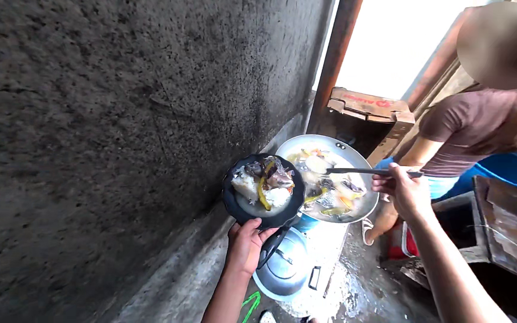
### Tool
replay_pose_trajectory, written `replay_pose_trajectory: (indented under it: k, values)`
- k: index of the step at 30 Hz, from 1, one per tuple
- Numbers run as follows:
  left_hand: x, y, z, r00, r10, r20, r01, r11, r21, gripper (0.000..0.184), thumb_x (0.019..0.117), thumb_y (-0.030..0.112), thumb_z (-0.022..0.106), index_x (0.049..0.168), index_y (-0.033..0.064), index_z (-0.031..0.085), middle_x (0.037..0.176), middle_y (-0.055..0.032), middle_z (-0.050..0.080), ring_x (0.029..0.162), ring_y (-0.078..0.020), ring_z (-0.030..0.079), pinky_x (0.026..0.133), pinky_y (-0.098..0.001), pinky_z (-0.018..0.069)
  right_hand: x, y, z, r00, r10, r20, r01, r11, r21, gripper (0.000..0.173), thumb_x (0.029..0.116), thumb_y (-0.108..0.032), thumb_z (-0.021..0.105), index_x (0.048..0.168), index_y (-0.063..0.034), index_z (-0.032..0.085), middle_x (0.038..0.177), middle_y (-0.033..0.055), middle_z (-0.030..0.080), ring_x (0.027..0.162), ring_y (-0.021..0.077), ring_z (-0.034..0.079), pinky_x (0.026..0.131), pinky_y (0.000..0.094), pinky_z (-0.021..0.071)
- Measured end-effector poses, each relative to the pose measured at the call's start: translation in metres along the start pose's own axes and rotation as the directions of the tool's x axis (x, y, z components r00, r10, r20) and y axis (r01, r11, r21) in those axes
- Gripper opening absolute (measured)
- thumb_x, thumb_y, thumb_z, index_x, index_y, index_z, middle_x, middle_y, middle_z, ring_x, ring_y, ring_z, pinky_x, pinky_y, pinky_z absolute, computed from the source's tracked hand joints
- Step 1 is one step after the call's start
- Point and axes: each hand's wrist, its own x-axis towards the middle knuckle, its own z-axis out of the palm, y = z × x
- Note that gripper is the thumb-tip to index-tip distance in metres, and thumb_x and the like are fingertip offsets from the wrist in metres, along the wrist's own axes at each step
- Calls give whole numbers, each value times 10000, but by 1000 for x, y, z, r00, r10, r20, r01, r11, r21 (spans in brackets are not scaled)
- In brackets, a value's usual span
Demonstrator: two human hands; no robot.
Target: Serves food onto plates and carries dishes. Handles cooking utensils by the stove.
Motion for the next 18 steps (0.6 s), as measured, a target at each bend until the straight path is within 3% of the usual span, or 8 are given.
replay_pose_trajectory:
  k: [9,18]
  values:
    - [4,-4,14,999,-46,-17,46,999,-26,299,976,-76,471,1274,-64,467,1118,-274,665,922,-387,727,788,-529,631,1,-57,5,989,-107,107,111,993,-31,196,1111,-196,410,1045,-51,523,720,56,726,564,174,713,533,323,628]
    - [4,-7,20,999,-53,0,53,998,-20,323,974,-78,479,1296,-66,453,1132,-282,659,924,-397,726,790,-533,630,-21,-78,32,959,-127,253,123,992,34,201,1115,-194,397,1027,-72,532,722,76,737,546,196,717,504,327,629]
